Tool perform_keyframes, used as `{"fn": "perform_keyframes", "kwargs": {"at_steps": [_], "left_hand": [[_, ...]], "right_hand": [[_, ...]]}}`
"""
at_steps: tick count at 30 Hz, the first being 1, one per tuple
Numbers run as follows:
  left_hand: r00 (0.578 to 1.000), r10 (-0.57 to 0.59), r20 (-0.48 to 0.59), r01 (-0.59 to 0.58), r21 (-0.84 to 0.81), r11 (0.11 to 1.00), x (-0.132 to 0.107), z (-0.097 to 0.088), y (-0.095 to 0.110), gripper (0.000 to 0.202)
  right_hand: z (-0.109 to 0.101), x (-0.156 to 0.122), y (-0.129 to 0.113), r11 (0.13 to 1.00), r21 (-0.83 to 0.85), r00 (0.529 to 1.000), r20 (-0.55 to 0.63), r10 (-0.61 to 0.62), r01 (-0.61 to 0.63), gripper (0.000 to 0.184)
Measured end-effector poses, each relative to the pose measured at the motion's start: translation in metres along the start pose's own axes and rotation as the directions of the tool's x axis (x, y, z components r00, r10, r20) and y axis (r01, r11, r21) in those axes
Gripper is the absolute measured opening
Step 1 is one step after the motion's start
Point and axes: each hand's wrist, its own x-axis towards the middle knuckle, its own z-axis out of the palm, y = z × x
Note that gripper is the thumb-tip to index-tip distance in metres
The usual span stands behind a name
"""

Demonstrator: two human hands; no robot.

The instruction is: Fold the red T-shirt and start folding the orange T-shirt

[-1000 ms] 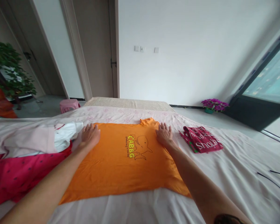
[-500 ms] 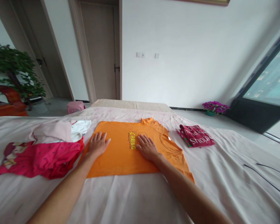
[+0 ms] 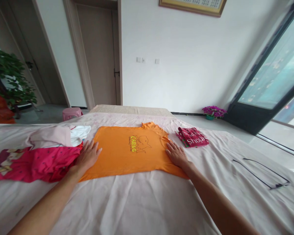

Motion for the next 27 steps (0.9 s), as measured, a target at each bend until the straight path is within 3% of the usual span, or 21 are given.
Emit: {"fn": "perform_keyframes", "kwargs": {"at_steps": [4, 8, 14, 18, 21, 24, 27], "left_hand": [[0.985, 0.136, 0.110, -0.132, -0.046, 0.990, -0.017, -0.003, -0.008, 0.063], [0.972, 0.180, 0.154, -0.169, -0.078, 0.982, -0.041, -0.006, -0.021, 0.062], [0.965, 0.237, 0.109, -0.222, -0.130, 0.966, -0.069, -0.017, -0.030, 0.061], [0.955, 0.282, 0.092, -0.262, -0.185, 0.947, -0.087, -0.032, -0.037, 0.057], [0.959, 0.277, 0.064, -0.262, -0.185, 0.947, -0.101, -0.035, -0.053, 0.042], [0.956, 0.289, 0.060, -0.272, -0.200, 0.941, -0.109, -0.030, -0.074, 0.033], [0.950, 0.309, 0.049, -0.290, -0.236, 0.927, -0.111, -0.024, -0.088, 0.034]], "right_hand": [[0.000, -0.011, 0.011, 1.000, 0.016, 1.000, -0.016, 0.021, -0.021, 0.058], [0.002, -0.021, 0.022, 0.999, 0.034, 1.000, -0.015, 0.003, -0.003, 0.058], [-0.002, -0.048, 0.048, 0.981, 0.179, 0.995, -0.074, -0.067, 0.079, 0.053], [-0.015, -0.076, 0.061, 0.901, 0.385, 0.972, -0.196, -0.131, 0.199, 0.044], [-0.031, -0.098, 0.061, 0.826, 0.485, 0.957, -0.168, -0.236, 0.288, 0.037], [-0.045, -0.116, 0.055, 0.804, 0.461, 0.922, -0.096, -0.376, 0.376, 0.035], [-0.049, -0.124, 0.049, 0.842, 0.363, 0.914, -0.083, -0.397, 0.399, 0.030]]}}
